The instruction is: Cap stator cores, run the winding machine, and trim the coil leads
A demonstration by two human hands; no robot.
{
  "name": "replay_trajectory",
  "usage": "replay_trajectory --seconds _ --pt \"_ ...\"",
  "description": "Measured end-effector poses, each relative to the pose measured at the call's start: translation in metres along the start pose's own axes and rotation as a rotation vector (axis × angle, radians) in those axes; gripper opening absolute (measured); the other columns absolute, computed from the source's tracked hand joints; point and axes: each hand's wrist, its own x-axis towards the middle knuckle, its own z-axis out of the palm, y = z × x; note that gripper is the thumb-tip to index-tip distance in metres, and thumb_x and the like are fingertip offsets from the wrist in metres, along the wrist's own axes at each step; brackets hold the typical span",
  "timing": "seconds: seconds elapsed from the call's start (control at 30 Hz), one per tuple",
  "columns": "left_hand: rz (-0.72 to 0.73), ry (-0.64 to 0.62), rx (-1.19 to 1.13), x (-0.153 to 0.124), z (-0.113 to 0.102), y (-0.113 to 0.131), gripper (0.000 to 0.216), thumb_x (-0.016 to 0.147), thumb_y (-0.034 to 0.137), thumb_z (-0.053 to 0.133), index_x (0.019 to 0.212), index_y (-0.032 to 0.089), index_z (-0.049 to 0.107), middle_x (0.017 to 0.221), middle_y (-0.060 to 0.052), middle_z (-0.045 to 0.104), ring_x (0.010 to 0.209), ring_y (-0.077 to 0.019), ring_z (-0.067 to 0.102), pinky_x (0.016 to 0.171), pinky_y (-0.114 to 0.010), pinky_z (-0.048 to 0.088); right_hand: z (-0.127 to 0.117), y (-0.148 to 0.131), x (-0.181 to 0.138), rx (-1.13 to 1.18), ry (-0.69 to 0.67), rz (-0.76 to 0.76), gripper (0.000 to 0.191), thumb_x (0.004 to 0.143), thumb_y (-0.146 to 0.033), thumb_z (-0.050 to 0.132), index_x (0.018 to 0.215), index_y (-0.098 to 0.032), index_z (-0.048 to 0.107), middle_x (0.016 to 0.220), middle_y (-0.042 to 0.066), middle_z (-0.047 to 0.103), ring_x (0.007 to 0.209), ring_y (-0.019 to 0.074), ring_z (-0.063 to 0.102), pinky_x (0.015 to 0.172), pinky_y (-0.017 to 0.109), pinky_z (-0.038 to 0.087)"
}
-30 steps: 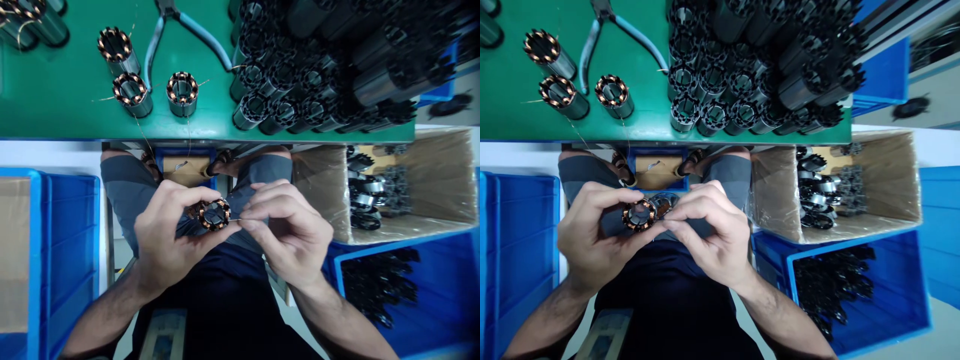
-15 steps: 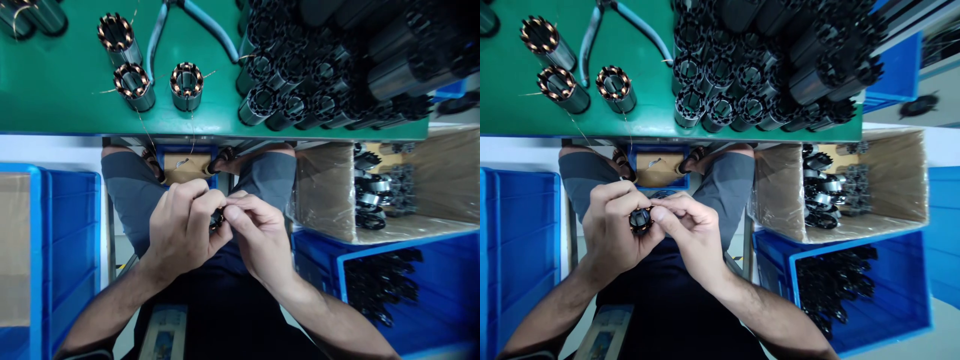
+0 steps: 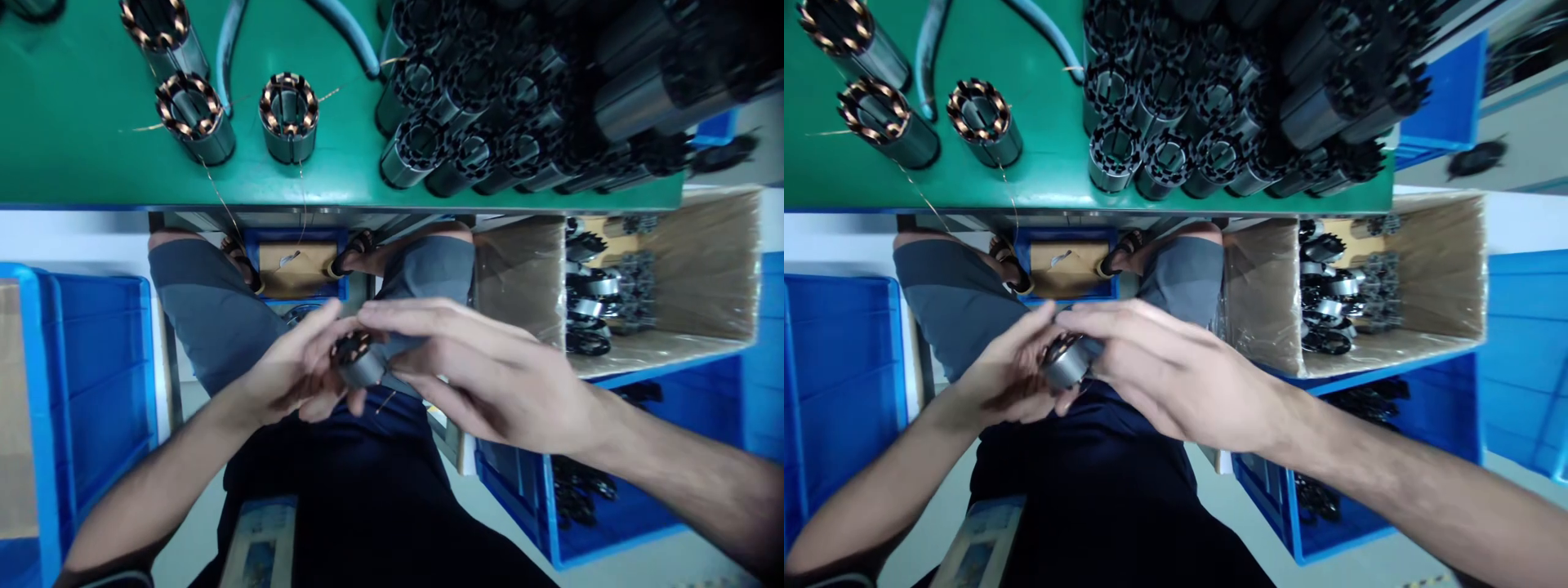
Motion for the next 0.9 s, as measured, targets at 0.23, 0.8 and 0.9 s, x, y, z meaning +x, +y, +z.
replay_trajectory --seconds 0.23,0.8,0.9 --pt "0.731 0.695 1.05 -0.011 0.019 -0.013 0.048 0.091 0.032 0.106 0.129 0.026 0.078 0.118 -0.007 0.089 0.1 -0.024 0.089 0.089 -0.032 0.072 0.008 -0.002 -0.006 0.481 -0.15 0.58 0.03 0.122 -0.043 0.073 0.1 -0.023 0.07 0.124 0.012 0.09 0.122 0.0263 0.089 0.099 0.037 0.073" --pt "0.953 0.448 1.052 -0.013 0.007 0.022 0.016 0.108 0.014 0.088 0.115 0.029 0.087 0.126 0.001 0.094 0.118 -0.0213 0.092 0.097 -0.034 0.081 -0.011 0.009 0.012 0.954 -0.461 0.87 0.039 0.096 -0.055 0.101 0.094 -0.019 0.086 0.076 0.0 0.083 0.049 0.0109 0.067 0.045 0.021 0.052" --pt "0.836 0.434 1.096 -0.015 0.012 0.024 0.021 0.105 0.016 0.085 0.124 0.023 0.086 0.121 -0.004 0.094 0.108 -0.0214 0.093 0.094 -0.032 0.08 -0.011 -0.002 0.015 0.592 -0.326 0.61 0.044 0.1 -0.054 0.098 0.076 -0.024 0.076 0.061 -0.006 0.067 0.045 0.0079 0.049 0.04 0.022 0.038"
